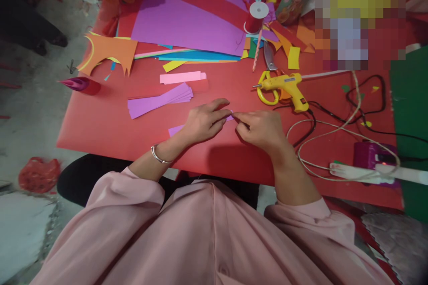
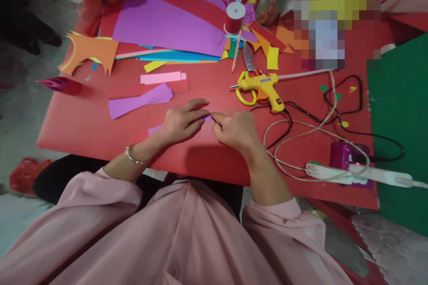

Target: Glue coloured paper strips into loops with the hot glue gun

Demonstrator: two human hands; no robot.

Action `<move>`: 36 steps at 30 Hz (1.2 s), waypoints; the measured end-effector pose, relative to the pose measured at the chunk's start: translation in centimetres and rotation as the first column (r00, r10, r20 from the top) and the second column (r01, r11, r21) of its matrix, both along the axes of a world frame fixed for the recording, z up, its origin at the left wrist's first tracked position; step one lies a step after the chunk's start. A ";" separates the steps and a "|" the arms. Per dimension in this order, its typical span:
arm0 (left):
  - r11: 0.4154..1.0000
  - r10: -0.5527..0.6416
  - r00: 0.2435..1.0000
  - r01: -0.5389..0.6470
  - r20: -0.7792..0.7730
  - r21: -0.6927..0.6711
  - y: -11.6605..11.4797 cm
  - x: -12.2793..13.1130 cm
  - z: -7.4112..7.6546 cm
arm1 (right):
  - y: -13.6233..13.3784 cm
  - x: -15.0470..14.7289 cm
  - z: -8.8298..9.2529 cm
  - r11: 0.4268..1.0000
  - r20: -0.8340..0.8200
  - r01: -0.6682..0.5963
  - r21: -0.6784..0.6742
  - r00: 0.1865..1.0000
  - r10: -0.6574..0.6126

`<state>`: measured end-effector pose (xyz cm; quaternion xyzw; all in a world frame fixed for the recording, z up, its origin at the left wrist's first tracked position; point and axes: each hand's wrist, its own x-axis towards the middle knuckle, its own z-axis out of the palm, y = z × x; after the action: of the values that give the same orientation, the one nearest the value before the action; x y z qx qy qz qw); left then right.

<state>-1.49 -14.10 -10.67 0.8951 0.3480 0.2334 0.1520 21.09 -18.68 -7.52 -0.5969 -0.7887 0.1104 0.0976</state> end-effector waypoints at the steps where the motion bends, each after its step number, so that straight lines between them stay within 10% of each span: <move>1: 1.000 0.000 1.000 0.000 0.000 0.000 0.0 0.0 0.0 | 0.0 0.0 0.0 1.000 0.001 0.000 0.000 1.000 0.000; 36: 1.000 0.005 1.000 -0.005 -0.017 -0.012 -0.1 0.1 0.3 | -0.1 0.2 0.3 1.000 -0.030 -0.026 -0.016 0.999 0.025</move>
<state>-1.44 -14.20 -10.41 0.8952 0.3532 0.2240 0.1538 21.31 -18.81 -7.17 -0.5859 -0.7938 0.1268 0.1030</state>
